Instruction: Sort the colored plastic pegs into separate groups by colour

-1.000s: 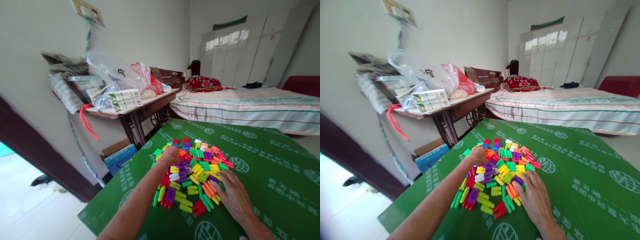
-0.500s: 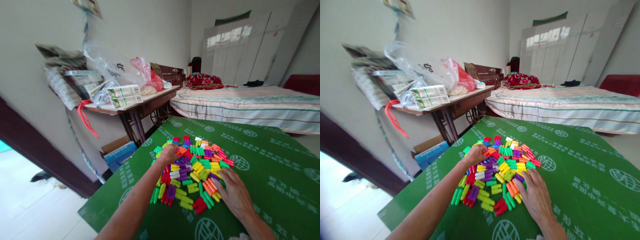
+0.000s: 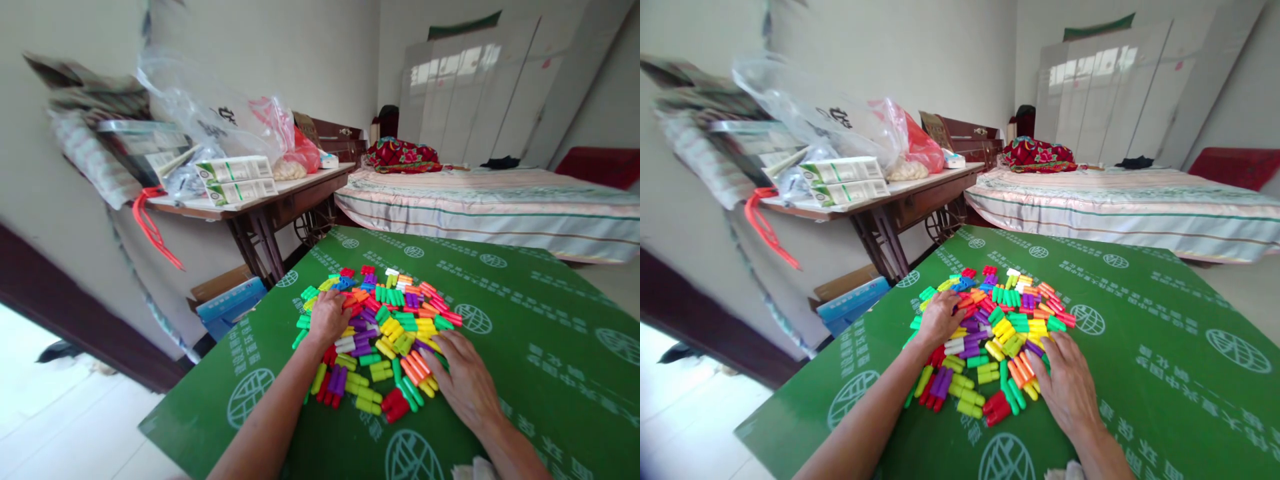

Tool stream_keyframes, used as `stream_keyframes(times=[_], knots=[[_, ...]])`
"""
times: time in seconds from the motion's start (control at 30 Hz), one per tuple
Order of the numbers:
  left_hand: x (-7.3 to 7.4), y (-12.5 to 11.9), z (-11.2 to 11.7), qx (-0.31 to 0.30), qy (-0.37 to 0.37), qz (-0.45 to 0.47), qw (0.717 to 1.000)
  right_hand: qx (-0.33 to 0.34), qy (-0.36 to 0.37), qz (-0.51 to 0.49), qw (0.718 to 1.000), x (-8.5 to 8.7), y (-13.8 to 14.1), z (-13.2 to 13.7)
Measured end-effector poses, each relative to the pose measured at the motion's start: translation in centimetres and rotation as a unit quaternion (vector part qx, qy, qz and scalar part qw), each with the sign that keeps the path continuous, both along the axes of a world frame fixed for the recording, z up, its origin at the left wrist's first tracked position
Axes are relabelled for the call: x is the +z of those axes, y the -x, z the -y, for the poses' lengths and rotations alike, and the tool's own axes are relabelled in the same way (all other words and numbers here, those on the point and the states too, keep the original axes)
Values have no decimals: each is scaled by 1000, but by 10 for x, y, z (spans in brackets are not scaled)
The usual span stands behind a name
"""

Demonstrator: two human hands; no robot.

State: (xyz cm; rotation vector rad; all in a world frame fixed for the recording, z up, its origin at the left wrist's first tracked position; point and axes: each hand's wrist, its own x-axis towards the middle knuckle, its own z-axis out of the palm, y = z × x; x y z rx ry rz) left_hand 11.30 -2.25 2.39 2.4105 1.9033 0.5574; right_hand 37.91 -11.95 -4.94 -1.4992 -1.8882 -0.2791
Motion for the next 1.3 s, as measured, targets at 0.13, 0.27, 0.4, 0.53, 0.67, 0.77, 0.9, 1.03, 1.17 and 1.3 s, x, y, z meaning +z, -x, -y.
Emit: stream_keyframes(times=[0.13,0.27,0.4,0.53,0.67,0.77,0.9,1.03,1.17,1.3], knots=[[-6,-1,0,-8,-15,11,1000,5,2,-6,1000,2,-1,0],[-12,1,0,-7,-27,32,999,8,6,-9,1000,2,-2,1],[-14,2,2,-2,-36,63,997,10,9,-11,1000,1,-2,2],[-10,1,6,19,-28,84,996,13,10,-23,1000,2,-2,2],[-11,1,8,20,-15,87,996,13,6,-35,999,3,-1,2],[-14,1,8,1,-16,92,996,14,4,-39,999,3,-2,2],[-14,1,9,-20,-15,98,995,15,5,-39,999,3,-2,2],[-9,-2,14,-50,-4,111,993,12,6,-39,999,3,-3,2],[-5,-6,19,-79,2,125,989,14,8,-36,999,3,-3,2],[-1,-10,24,-109,6,141,984,17,10,-37,999,3,-3,2]])
